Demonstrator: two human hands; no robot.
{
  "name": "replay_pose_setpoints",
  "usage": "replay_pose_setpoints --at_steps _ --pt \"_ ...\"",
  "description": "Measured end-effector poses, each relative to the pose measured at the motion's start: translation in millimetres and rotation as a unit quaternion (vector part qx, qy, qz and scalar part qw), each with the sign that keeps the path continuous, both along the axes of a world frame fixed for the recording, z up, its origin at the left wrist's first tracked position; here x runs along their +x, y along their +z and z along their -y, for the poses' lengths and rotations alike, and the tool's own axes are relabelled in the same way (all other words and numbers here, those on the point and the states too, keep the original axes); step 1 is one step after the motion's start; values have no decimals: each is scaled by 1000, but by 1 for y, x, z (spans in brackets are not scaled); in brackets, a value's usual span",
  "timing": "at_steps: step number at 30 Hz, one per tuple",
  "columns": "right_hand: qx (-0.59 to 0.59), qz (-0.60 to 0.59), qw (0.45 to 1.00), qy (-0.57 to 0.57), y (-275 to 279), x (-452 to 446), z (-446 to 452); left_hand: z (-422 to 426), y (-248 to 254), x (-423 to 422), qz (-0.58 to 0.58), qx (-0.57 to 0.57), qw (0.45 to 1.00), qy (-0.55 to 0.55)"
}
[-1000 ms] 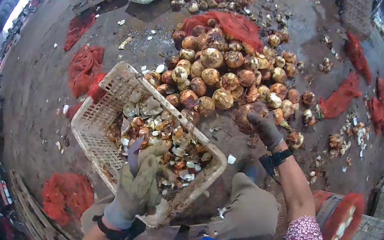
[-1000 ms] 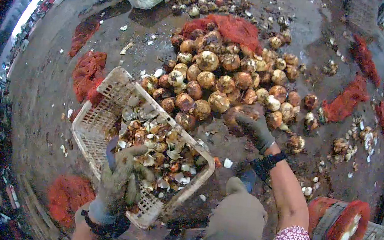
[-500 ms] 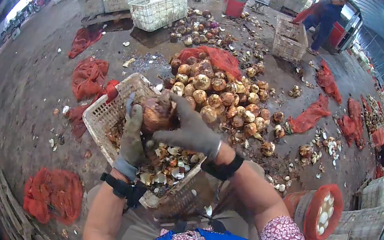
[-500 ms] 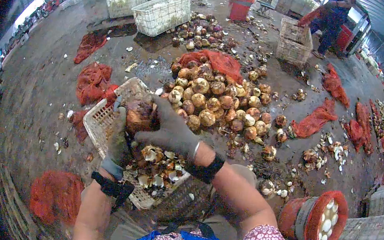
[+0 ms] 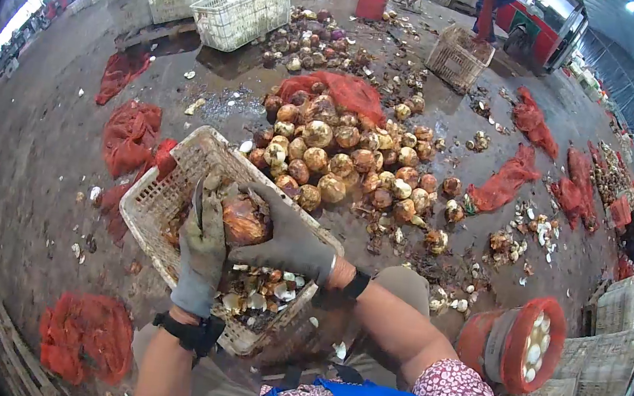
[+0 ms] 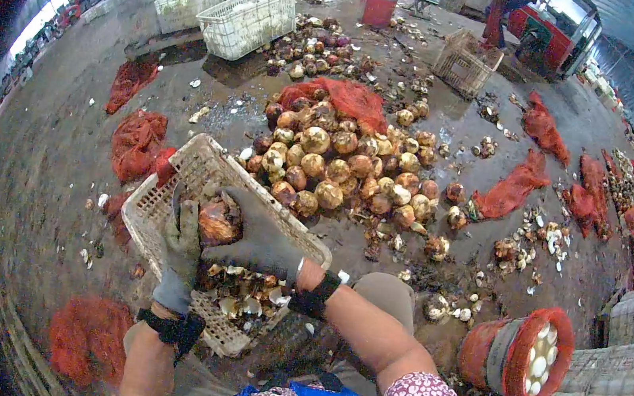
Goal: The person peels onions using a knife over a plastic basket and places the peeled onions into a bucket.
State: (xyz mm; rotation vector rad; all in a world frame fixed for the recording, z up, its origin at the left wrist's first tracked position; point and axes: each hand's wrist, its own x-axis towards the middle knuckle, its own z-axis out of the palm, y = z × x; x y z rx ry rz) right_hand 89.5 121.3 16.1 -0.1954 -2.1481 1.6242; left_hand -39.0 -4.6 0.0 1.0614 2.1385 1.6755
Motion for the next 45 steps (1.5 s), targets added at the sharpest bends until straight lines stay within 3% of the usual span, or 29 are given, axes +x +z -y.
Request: replay_pose_setpoints --at_steps 1,6,8,9,10,11,12,14,15,17,19,20,21,24,26,28,29,30,31,32,34,36,38,39,40,42,43,45 --pt "2 0 1000 -1 0 1 -2 -1 -2 1 -6 6 1000 7" --pt "-324 -14 946 -4 7 13 0 1 12 11 -51 -51 997 18" --pt "-373 -36 927 2 10 20 -6 6 3 -4 -175 -375 908 -65" --pt "-365 -41 930 -1 14 23 -10 16 -96 -43 158 -184 965 -101" --pt "-356 -47 933 -1 19 24 -14 21 -80 -37 158 -177 967 -92" --pt "-307 -49 950 -37 8 22 -19 26 -46 -23 -25 -291 950 -107" --pt "-304 -51 951 -31 11 22 -21 29 -19 -12 -208 -393 888 -118" --pt "-379 -25 924 -48 16 23 -22 26 3 -9 -179 -369 907 -97" --pt "-378 -46 921 -80 5 21 -22 23 16 -10 -64 -271 954 -109" --pt "-371 -30 927 -49 -2 17 -26 17 20 -6 145 -30 979 -142" --pt "-371 -2 929 8 5 16 -20 12 26 10 91 -3 984 -152" --pt "-366 4 930 -18 2 8 -14 7 35 20 42 21 985 -164" --pt "-366 11 930 -17 2 8 -10 6 48 27 -162 -6 977 -137" --pt "-360 5 933 -12 -3 5 -6 -2 27 20 -123 1 982 -141" --pt "-301 11 954 4 -7 1 -9 -5 24 20 -44 91 991 -85" --pt "-401 -10 916 23 0 2 -5 -6 2 10 -182 93 979 -28" --pt "-451 -42 891 21 1 3 -1 0 9 6 -174 87 981 -22" --pt "-497 -56 866 4 2 6 0 6 20 0 48 78 996 -8" --pt "-488 -66 870 29 2 7 -3 6 28 -4 266 70 961 5" --pt "-479 -78 873 53 4 7 -6 -2 29 -6 313 169 933 53" --pt "-489 -97 865 66 10 9 -10 19 33 -26 430 261 864 -20" --pt "-501 -116 854 79 9 11 -12 18 38 -17 441 277 854 5" --pt "-506 -118 853 50 6 10 -14 18 51 -1 196 101 975 -26" --pt "-484 -116 865 56 5 9 -16 13 44 5 104 92 990 -35" --pt "-484 -112 866 56 5 10 -18 15 44 11 107 93 989 -33" --pt "-466 -123 873 75 5 12 -20 22 45 21 -149 -57 984 -85" --pt "-465 -121 874 74 6 13 -22 24 41 23 -210 -60 971 -95" --pt "-389 -108 914 48 7 17 -26 25 36 23 -239 -109 958 -114"
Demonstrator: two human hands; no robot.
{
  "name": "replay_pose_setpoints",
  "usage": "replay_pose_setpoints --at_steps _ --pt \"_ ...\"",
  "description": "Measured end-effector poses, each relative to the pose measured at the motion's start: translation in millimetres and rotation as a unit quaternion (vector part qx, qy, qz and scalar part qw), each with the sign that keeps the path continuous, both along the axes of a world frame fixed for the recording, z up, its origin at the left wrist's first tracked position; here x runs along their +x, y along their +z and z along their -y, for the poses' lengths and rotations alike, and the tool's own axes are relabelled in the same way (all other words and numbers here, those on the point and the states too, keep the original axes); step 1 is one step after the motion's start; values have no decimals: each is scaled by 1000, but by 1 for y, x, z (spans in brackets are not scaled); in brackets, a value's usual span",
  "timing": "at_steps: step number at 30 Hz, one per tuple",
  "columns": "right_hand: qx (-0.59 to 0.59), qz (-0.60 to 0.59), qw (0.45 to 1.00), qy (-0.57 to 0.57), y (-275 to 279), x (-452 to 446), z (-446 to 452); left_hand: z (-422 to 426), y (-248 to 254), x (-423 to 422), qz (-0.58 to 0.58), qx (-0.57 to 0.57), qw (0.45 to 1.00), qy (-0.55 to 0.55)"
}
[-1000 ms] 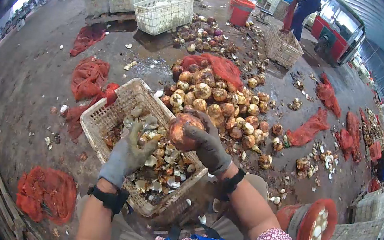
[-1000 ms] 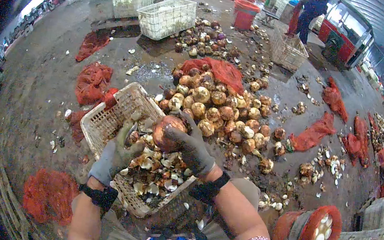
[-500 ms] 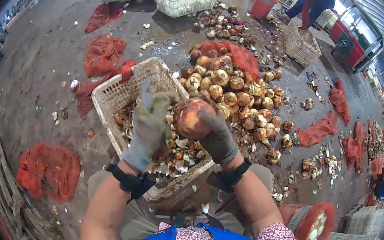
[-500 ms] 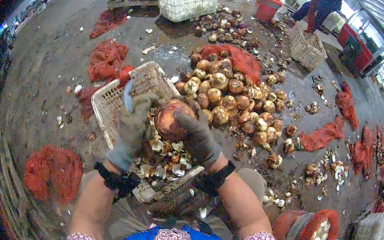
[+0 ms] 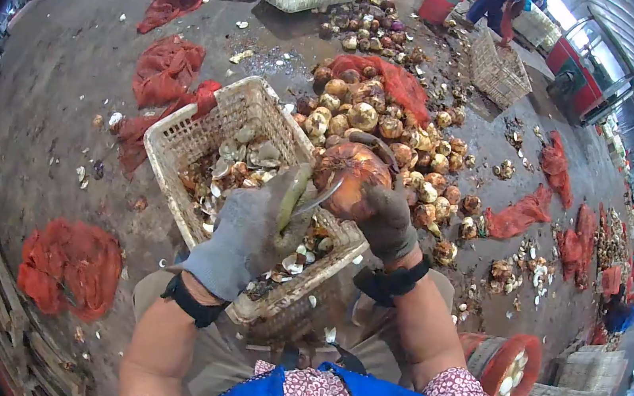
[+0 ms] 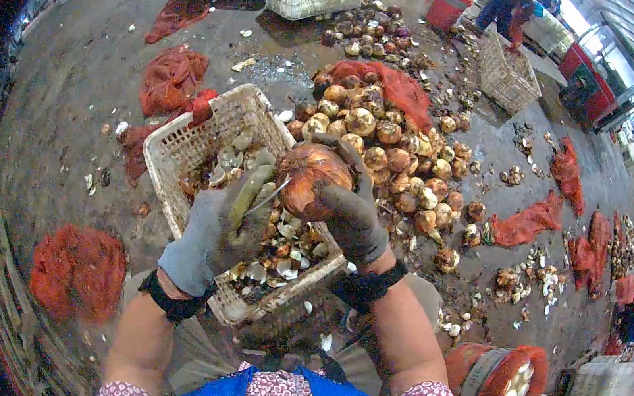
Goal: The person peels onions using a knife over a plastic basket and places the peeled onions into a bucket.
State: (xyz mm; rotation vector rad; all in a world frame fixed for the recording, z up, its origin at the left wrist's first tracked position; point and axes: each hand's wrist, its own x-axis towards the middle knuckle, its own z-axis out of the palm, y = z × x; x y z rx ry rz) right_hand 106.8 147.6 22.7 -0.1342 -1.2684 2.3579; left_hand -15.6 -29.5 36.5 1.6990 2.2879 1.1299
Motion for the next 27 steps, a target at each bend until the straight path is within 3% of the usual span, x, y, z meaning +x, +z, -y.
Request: replay_pose_setpoints --at_steps 2,7,12,18,20,21,24,25,27 --pt "41 12 999 -18 3 3 1 2 7 0 -68 -115 991 -27" --pt "144 42 987 -62 -3 3 -7 3 -2 3 -57 -89 994 -1" --pt "160 57 982 -79 8 4 -2 7 -4 5 -37 -140 989 -7" --pt "161 48 983 -72 14 5 2 9 3 9 -32 -119 992 2" --pt "283 87 948 -115 17 4 5 6 11 10 -16 -174 985 17" --pt "282 88 949 -113 14 3 6 5 14 9 0 -228 973 30" --pt "358 67 922 -135 4 1 7 -1 1 2 -12 -228 973 45" --pt "356 65 922 -135 2 2 9 -3 -4 0 -8 -243 968 65" --pt "139 123 980 -69 -2 4 13 -1 -24 -5 -49 -206 976 56"
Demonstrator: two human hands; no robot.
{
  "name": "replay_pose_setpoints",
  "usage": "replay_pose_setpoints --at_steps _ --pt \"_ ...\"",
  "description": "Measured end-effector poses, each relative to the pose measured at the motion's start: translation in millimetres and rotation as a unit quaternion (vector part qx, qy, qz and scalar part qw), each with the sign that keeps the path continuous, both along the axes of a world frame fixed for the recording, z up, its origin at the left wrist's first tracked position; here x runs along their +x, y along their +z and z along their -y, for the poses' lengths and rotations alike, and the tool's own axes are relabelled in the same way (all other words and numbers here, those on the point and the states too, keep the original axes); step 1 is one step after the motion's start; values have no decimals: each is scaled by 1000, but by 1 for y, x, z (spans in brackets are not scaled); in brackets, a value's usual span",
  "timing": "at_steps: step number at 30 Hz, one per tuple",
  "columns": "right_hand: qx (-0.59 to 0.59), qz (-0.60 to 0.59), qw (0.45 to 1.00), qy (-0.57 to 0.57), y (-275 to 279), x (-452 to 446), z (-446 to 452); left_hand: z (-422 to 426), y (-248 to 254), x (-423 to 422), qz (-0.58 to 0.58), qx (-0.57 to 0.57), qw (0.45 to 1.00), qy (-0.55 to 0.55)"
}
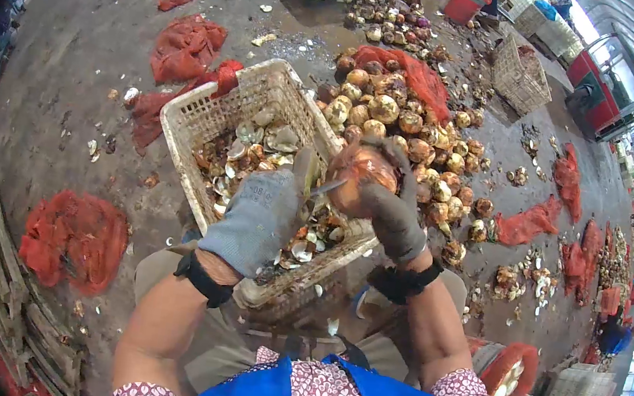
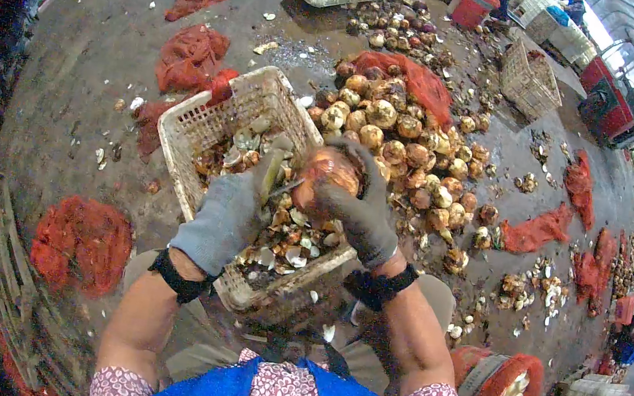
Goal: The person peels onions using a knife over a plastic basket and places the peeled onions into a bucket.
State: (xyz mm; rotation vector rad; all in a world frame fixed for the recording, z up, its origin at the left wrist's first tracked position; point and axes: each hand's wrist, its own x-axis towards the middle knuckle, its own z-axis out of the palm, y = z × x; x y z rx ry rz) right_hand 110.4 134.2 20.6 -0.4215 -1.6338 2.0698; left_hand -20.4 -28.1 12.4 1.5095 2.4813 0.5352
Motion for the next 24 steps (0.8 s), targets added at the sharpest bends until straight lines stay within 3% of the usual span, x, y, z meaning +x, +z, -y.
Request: replay_pose_setpoints --at_steps 2,4,6,9,10,11,16,18,20,22,24 --pt "-85 -18 995 47 -2 3 6 0 0 -1 -43 -11 999 -1" --pt "-68 -9 997 30 -15 3 4 1 -10 -3 -47 23 999 -6" --pt "94 55 994 -34 1 4 11 -2 -32 -10 -23 -45 999 1" --pt "63 51 997 -2 -7 10 9 -4 -36 -16 -52 -24 998 -36" --pt "-119 31 990 67 -10 15 12 -3 -36 -17 -57 -28 996 -60" --pt "-295 10 946 137 -12 17 13 -4 -43 -19 -86 -9 994 -73" --pt "-281 48 944 165 -21 24 4 -10 -33 -9 -113 -24 991 -65" --pt "-398 24 906 139 -26 30 7 -12 -39 -9 -26 18 994 -104" --pt "-395 2 913 99 -28 29 7 -12 -12 8 -2 64 993 -99" --pt "-51 62 996 44 -15 25 0 -18 -10 13 -3 -63 997 -45" --pt "-31 59 997 22 -5 24 5 -20 -13 12 -6 -62 996 -57"
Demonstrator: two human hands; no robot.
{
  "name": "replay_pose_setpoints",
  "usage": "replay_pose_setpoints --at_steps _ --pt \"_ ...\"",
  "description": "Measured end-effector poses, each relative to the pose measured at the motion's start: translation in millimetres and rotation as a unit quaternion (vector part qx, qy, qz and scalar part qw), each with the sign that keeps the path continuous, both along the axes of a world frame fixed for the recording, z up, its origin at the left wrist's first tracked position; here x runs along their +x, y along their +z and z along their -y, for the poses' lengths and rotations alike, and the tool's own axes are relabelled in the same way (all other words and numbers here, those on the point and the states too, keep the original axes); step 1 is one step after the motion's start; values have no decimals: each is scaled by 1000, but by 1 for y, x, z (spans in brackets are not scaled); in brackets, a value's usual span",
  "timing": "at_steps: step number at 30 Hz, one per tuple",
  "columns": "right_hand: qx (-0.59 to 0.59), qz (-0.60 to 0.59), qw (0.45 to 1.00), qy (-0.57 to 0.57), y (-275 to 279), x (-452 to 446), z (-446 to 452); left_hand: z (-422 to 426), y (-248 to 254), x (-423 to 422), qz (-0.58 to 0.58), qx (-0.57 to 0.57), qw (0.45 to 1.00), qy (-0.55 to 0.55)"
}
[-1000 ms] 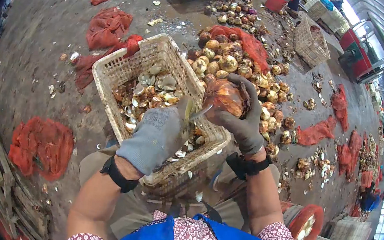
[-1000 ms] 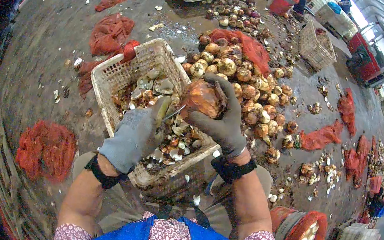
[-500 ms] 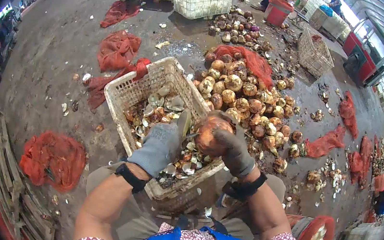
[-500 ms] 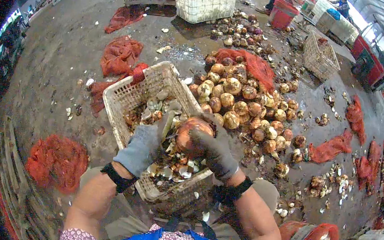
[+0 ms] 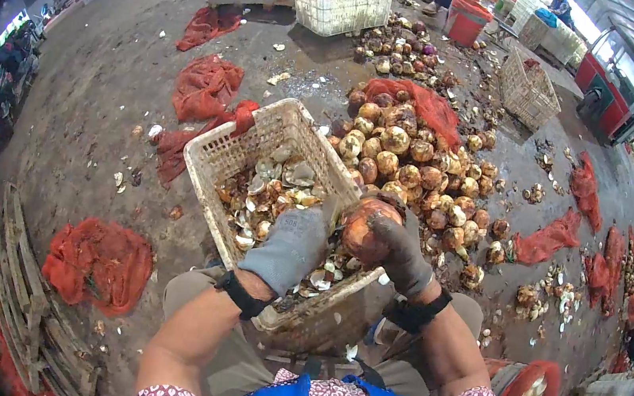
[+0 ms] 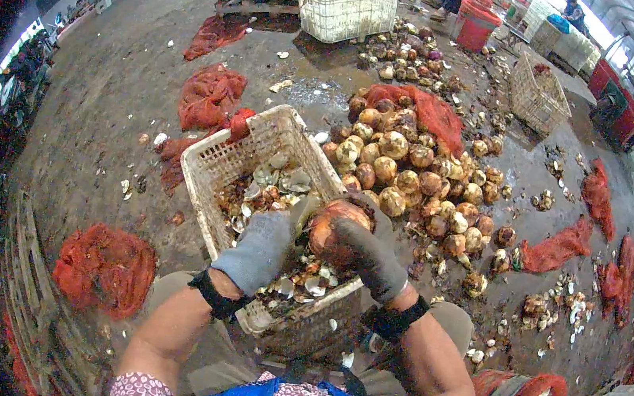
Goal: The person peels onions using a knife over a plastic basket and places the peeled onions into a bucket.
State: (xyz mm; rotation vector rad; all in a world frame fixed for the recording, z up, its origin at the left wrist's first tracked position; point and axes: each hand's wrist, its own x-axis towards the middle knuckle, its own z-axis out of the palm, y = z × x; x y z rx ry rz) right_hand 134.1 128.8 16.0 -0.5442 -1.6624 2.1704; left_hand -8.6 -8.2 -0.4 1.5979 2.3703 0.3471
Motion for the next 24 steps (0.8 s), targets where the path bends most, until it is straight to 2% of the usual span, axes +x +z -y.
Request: replay_pose_setpoints --at_steps 2,3,4,5,6,8,10,11,12,13,14,15,16,17,19,20,21,22,24 --pt "-184 -24 981 54 -1 4 1 -8 14 -2 -22 -65 997 23" --pt "-189 -32 980 53 -12 6 -2 -11 11 -6 -21 -65 997 23" --pt "-192 -29 980 54 -24 7 -5 -11 3 -11 -37 -18 999 -10" --pt "-278 -33 959 49 -38 9 -6 -9 -2 -14 -52 27 997 -44" --pt "-362 -37 930 43 -49 12 -5 -6 -7 -15 -48 22 998 -45" --pt "-339 -26 940 32 -55 19 -2 -4 -10 -16 -106 135 981 -93" --pt "-393 7 919 18 -54 8 -14 -2 -4 -14 -87 101 989 -70" --pt "-361 -13 930 74 -9 7 -6 -1 3 -14 -72 70 994 -47" --pt "-263 29 964 31 0 4 -7 -2 8 -14 -57 39 997 -27" --pt "-154 -16 988 10 16 4 -1 -3 10 -15 21 77 997 -19" --pt "-41 -61 997 -13 27 2 4 -4 12 -11 24 76 996 -26" --pt "94 -31 994 -38 12 -4 -2 -5 16 -6 13 79 997 -1" --pt "97 -68 992 -52 23 -2 7 -6 19 -2 3 82 996 26" --pt "114 -44 991 -64 22 -2 7 -8 20 -1 -9 53 997 54" --pt "127 -18 988 -81 15 -1 4 -12 11 -5 8 49 998 36" --pt "206 -27 975 -75 10 -2 0 -13 10 -6 22 50 998 26" --pt "285 -37 956 -66 7 -3 -4 -4 10 -6 48 86 995 -32" --pt "283 -36 956 -64 9 -2 -8 -3 5 -10 50 84 995 -29" --pt "294 -37 955 7 12 5 -15 -1 -9 -18 244 54 966 -67"
